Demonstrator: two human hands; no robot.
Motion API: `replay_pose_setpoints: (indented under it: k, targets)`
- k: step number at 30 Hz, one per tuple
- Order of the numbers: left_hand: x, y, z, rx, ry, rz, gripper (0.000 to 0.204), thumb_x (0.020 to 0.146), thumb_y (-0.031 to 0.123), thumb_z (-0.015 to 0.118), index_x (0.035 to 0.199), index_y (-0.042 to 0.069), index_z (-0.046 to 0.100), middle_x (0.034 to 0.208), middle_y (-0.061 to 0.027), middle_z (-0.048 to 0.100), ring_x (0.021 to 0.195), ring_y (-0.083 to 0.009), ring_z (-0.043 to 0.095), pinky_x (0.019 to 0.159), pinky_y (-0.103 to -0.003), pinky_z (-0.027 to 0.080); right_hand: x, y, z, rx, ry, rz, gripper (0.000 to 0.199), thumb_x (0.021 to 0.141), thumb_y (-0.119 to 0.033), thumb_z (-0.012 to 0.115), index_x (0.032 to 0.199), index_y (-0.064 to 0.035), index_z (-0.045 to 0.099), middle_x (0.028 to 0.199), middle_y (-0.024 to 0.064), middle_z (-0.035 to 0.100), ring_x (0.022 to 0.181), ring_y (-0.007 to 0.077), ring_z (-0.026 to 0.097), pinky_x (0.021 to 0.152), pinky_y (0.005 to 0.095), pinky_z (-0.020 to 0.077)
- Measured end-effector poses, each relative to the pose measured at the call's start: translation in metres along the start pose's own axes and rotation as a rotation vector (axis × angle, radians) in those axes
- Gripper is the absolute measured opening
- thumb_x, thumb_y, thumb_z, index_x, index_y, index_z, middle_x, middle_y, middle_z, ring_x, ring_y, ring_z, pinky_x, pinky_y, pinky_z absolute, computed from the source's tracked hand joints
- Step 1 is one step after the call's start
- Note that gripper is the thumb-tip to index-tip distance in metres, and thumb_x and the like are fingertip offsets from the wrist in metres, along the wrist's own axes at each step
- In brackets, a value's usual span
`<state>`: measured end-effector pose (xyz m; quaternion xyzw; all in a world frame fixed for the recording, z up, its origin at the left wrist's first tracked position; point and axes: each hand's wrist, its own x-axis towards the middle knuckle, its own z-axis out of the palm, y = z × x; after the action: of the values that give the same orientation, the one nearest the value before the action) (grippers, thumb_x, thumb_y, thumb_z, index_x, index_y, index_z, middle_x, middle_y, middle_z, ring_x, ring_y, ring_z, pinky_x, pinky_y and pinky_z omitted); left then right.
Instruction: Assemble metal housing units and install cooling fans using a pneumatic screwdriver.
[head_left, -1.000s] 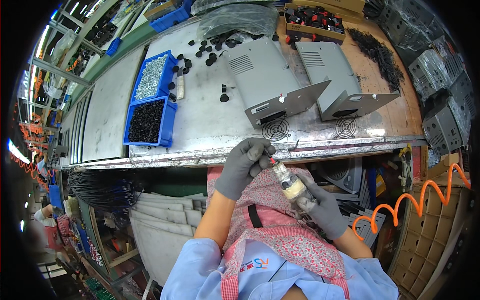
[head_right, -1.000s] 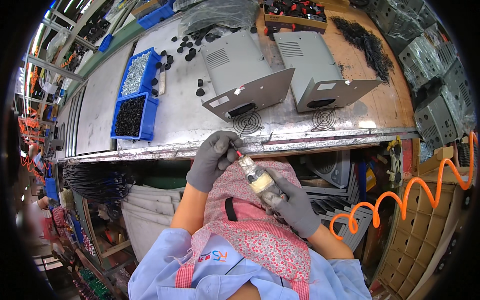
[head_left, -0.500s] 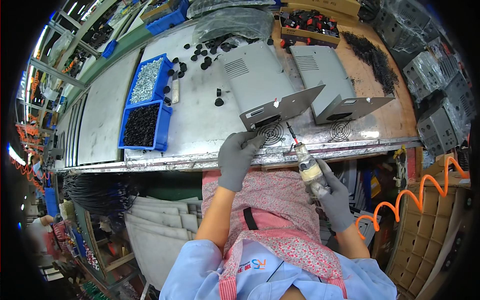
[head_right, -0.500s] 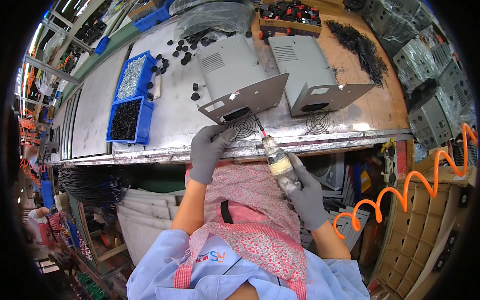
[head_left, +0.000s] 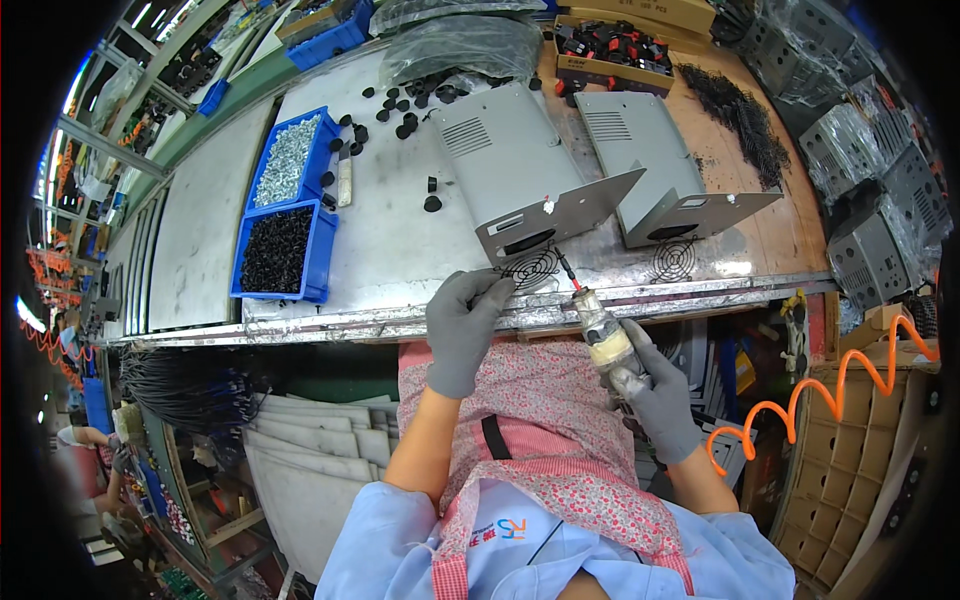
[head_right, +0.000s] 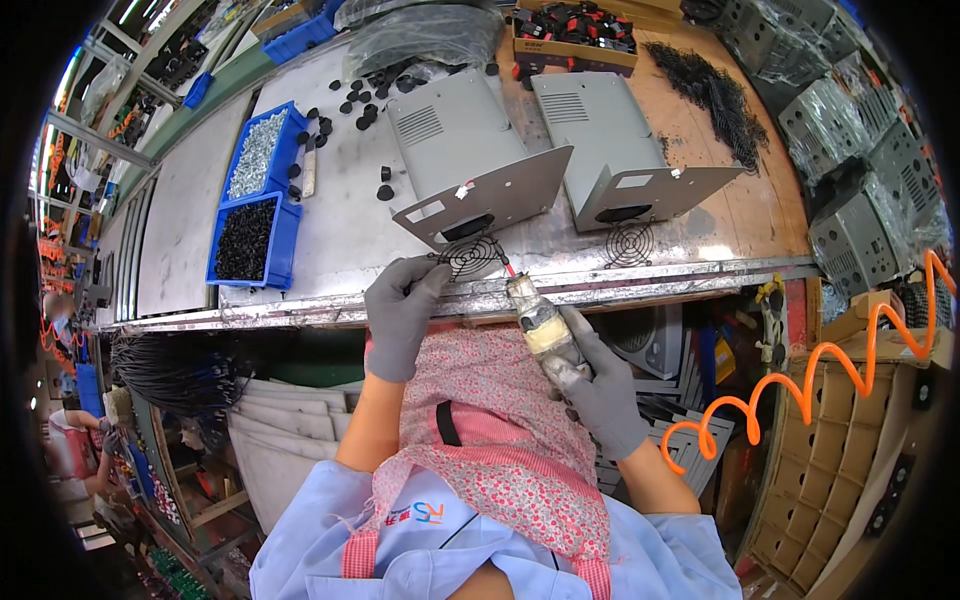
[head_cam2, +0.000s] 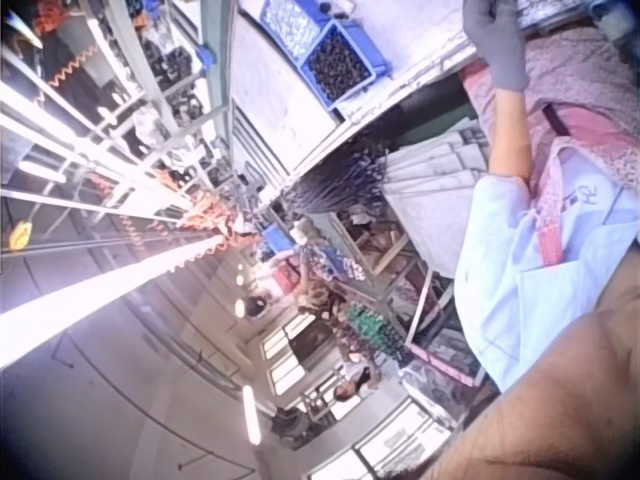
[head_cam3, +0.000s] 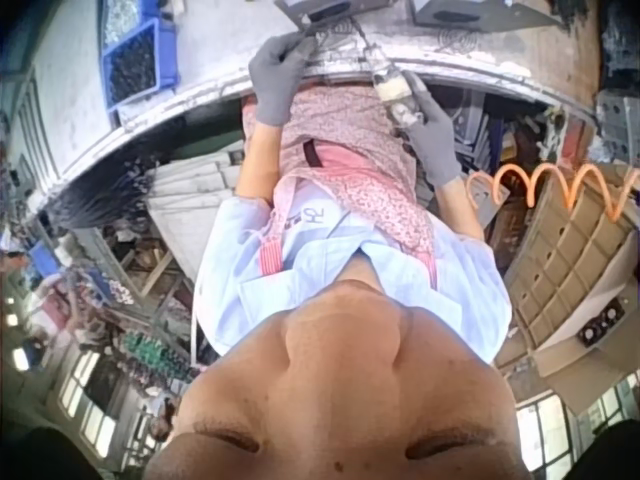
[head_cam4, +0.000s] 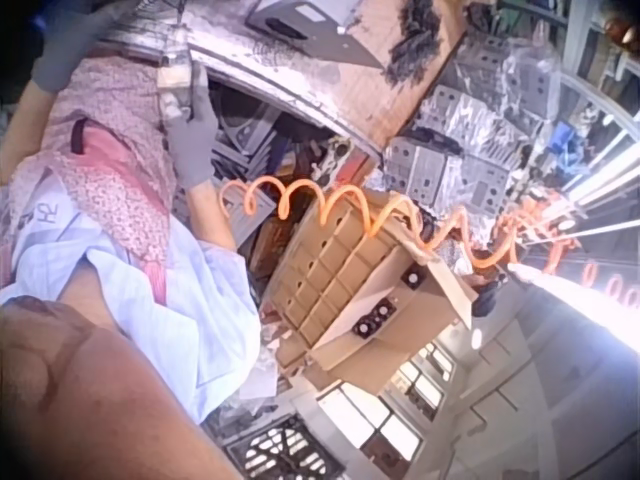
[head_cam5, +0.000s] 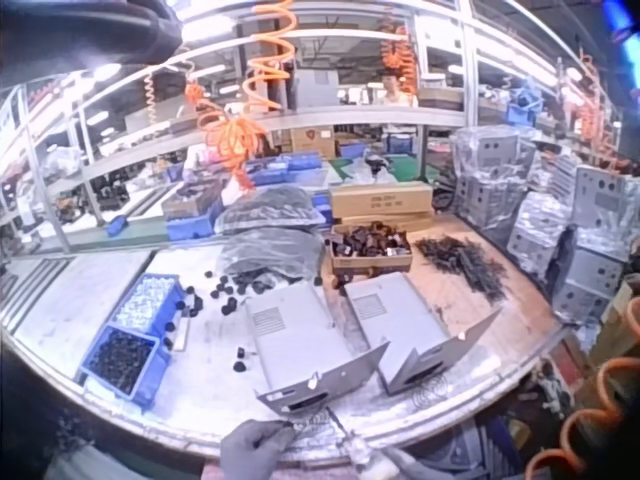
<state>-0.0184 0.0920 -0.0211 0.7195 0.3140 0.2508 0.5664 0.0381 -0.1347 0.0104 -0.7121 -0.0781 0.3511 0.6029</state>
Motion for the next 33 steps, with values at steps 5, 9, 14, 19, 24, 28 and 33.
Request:
replay_pose_setpoints:
  k: [5,9,14,19,24,28,33]
  targets:
    - [0.001,0.005,-0.002,0.14,0.007,0.172,0.014,0.075,0.012,0.071,0.083,0.001,0.068,0.067,-0.0064,0.056,0.058,-0.0137,0.053,0.054,-0.027,0.041,0.001,-0.001,0.001,0.032,0.01,-0.031,0.061,0.081,-0.009,0.057,0.138,-0.0048,0.035,0.093,0.0047,0.06,0.064,0.0053,0.053,0.054,0.0198,0.0448]
    - [0.004,0.009,-0.003,0.28,0.025,0.291,0.012,0.074,0.012,0.07,0.084,0.005,0.068,0.067,-0.0068,0.056,0.057,-0.0162,0.053,0.053,-0.028,0.041,0.002,-0.004,0.001,0.025,0.01,0.039,0.061,0.081,-0.008,0.057,0.138,-0.0056,0.035,0.095,0.0049,0.06,0.065,0.0047,0.052,0.054,0.0188,0.0436]
    - [0.005,0.012,0.001,0.4,0.029,0.368,0.011,0.076,0.015,0.07,0.084,0.009,0.068,0.065,-0.0059,0.054,0.057,-0.0181,0.052,0.052,-0.029,0.04,0.009,0.004,0.005,0.03,0.059,-0.053,0.061,0.081,-0.007,0.056,0.139,-0.0079,0.036,0.095,0.0036,0.061,0.063,0.0038,0.051,0.053,0.0181,0.0422]
    - [0.016,-0.005,-0.008,0.114,0.099,0.276,0.017,0.082,0.019,0.066,0.089,0.004,0.067,0.069,-0.0047,0.058,0.059,-0.0128,0.052,0.055,-0.028,0.041,0.015,0.0,0.005,0.034,0.05,-0.019,0.06,0.082,-0.006,0.053,0.139,-0.0102,0.036,0.094,0.0027,0.061,0.063,0.0031,0.05,0.053,0.0178,0.0425]
    - [0.08,0.02,-0.008,0.001,0.007,0.207,0.024,0.084,0.02,0.062,0.094,-0.001,0.066,0.078,-0.0055,0.064,0.067,-0.0089,0.054,0.063,-0.025,0.044,0.021,-0.002,0.003,-0.057,0.052,-0.05,0.06,0.082,-0.007,0.053,0.139,-0.0115,0.036,0.091,0.0029,0.061,0.063,0.0041,0.053,0.051,0.0181,0.0427]
    - [0.115,0.025,0.002,-0.018,-0.686,0.103,0.026,0.083,0.014,0.059,0.104,-0.002,0.064,0.089,-0.0054,0.065,0.082,-0.0084,0.057,0.075,-0.024,0.047,0.015,-0.017,0.003,-0.067,0.04,0.028,0.06,0.082,-0.005,0.055,0.139,-0.0088,0.036,0.094,0.004,0.061,0.068,0.0049,0.055,0.055,0.0191,0.0455]
    - [0.096,0.024,0.02,0.085,-0.857,0.106,0.03,0.08,0.018,0.064,0.102,-0.002,0.064,0.088,-0.0053,0.065,0.077,-0.008,0.056,0.069,-0.025,0.046,0.004,-0.022,-0.01,-0.004,0.065,0.074,0.06,0.081,0.001,0.054,0.138,-0.0039,0.035,0.11,0.0073,0.057,0.087,0.0093,0.057,0.073,0.0223,0.0491]
